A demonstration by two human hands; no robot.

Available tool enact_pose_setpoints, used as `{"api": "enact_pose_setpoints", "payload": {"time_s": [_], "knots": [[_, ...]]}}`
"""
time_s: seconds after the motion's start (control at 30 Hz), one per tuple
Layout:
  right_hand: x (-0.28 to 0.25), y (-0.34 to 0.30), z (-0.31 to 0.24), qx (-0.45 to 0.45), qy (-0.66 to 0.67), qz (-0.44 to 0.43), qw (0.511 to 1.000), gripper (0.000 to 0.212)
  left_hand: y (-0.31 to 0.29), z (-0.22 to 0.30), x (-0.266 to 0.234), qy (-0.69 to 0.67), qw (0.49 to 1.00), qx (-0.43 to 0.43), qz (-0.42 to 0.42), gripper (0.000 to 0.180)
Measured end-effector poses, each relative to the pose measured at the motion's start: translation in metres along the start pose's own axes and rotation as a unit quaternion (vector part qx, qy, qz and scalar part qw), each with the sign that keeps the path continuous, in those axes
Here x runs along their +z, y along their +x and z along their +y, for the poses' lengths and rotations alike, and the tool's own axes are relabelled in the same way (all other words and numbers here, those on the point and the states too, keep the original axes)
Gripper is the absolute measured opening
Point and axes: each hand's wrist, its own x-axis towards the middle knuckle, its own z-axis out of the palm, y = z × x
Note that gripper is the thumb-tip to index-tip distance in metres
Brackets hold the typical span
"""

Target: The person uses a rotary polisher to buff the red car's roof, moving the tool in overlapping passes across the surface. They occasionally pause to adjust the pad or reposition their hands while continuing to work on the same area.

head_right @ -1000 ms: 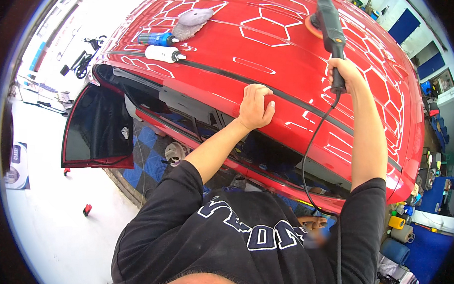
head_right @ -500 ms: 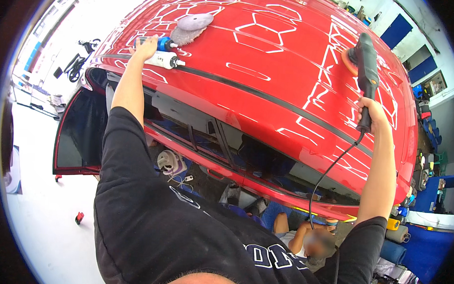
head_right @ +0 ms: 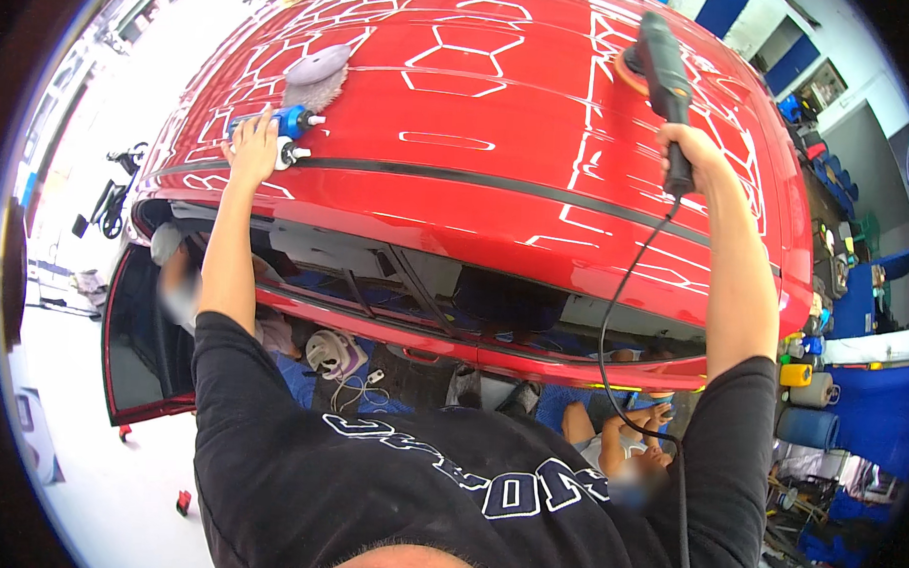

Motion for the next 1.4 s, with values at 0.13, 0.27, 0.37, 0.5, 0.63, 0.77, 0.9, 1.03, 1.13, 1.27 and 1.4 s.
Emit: {"api": "enact_pose_setpoints", "payload": {"time_s": [0.13,0.27,0.37,0.5,0.63,0.77,0.9,1.03,1.13,1.27,1.4], "knots": [[0.040,0.009,-0.011,-0.004,0.001,-0.024,1.000,0.015,-0.026,0.039,-0.002,-0.024,0.968,0.098,0.230,0.065],[0.088,0.027,-0.026,-0.014,-0.009,-0.052,0.999,0.013,-0.101,0.131,-0.032,-0.229,0.889,0.282,0.279,0.057],[0.130,0.034,-0.045,-0.016,-0.013,-0.083,0.996,0.020,-0.134,0.178,-0.004,-0.327,0.851,0.333,0.239,0.066],[0.181,0.044,-0.057,-0.035,-0.024,-0.098,0.994,0.018,-0.143,0.208,0.025,-0.469,0.823,0.240,0.213,0.074],[0.226,0.043,-0.072,-0.043,-0.031,-0.139,0.989,0.016,-0.146,0.214,0.028,-0.440,0.836,0.234,0.229,0.074],[0.269,0.058,-0.087,-0.048,-0.007,-0.167,0.985,0.024,-0.147,0.212,0.027,-0.405,0.853,0.237,0.228,0.070],[0.301,0.071,-0.094,-0.065,0.008,-0.142,0.988,0.033,-0.144,0.216,0.027,-0.394,0.853,0.245,0.240,0.063],[0.305,0.063,-0.094,-0.057,0.000,-0.127,0.990,0.033,-0.143,0.215,0.027,-0.379,0.858,0.247,0.245,0.058],[0.283,0.058,-0.095,-0.082,-0.019,-0.161,0.983,0.034,-0.143,0.216,0.029,-0.370,0.863,0.244,0.245,0.054],[0.250,0.049,-0.091,-0.085,-0.010,-0.146,0.986,0.032,-0.141,0.214,0.030,-0.359,0.866,0.239,0.252,0.052],[0.214,0.044,-0.085,-0.130,-0.101,-0.082,0.983,0.026,-0.141,0.215,0.031,-0.348,0.870,0.238,0.257,0.051]]}}
